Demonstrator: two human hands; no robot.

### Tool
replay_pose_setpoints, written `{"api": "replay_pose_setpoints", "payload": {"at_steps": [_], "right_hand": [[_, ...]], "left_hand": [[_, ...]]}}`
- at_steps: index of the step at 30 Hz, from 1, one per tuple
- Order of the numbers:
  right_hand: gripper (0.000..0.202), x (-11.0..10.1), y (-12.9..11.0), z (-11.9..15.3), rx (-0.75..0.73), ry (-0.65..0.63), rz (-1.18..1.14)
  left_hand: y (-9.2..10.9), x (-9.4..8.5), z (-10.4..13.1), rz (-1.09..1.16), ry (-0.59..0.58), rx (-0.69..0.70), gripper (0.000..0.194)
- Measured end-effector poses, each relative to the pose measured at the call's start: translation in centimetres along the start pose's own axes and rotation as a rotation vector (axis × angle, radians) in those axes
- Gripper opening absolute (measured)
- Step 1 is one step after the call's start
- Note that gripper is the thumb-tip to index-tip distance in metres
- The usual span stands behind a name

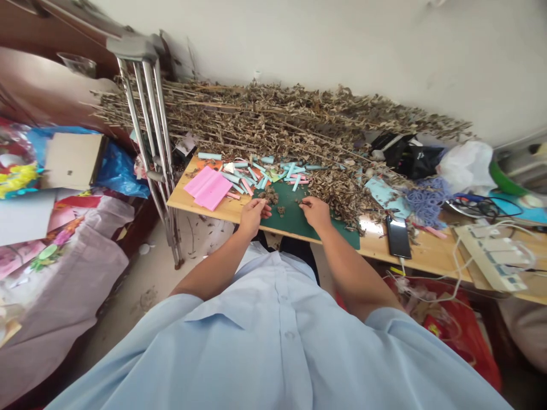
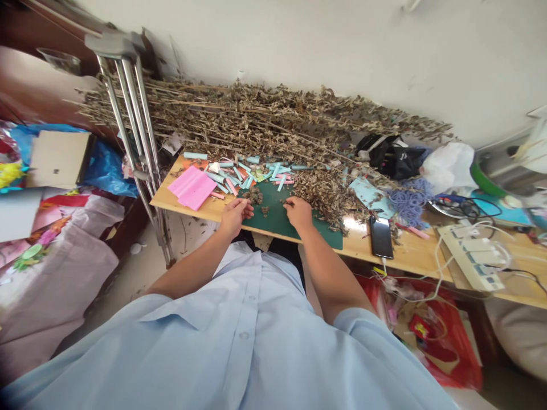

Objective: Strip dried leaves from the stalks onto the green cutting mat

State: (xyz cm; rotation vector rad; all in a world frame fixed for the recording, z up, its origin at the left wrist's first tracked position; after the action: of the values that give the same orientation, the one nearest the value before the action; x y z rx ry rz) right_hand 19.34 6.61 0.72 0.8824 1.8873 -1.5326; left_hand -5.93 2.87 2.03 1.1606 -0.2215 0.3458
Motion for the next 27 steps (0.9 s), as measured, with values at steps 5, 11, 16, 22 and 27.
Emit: {"api": "replay_pose_setpoints", "payload": {"at_steps": [5,11,16,22,27], "right_hand": [[0.019,-1.1,-1.6,1.2,-0.043,0.104,-0.035],[0.013,1.2,-6.5,3.4,-0.218,-0.142,-0.038],[0.015,2.5,-7.9,4.0,-0.154,-0.185,0.122],[0.011,2.3,-8.0,4.1,-0.169,-0.183,0.12],[0.018,-0.1,-9.4,4.4,-0.171,-0.037,-0.122]], "left_hand": [[-0.1,0.2,0.1,-0.037,-0.009,-0.001,0.028],[-0.1,0.5,-0.2,-0.078,0.007,0.028,0.024],[-0.4,1.2,0.0,-0.15,-0.022,0.056,0.023],[-0.8,1.5,0.4,-0.159,-0.044,0.052,0.025],[-0.4,1.7,0.6,0.101,-0.066,-0.009,0.032]]}}
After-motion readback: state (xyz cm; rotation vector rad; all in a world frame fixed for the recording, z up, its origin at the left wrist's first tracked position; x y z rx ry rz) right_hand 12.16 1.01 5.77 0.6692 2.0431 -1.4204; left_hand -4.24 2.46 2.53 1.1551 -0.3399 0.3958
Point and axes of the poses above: each hand's wrist, its own z-axis away from the middle knuckle, its own x-axis out of the palm, y = z × x, the point moved 6 cm from there along -z, towards the middle knuckle, and after that the axes turned 7 degrees about -x, right-handed, at the moved point
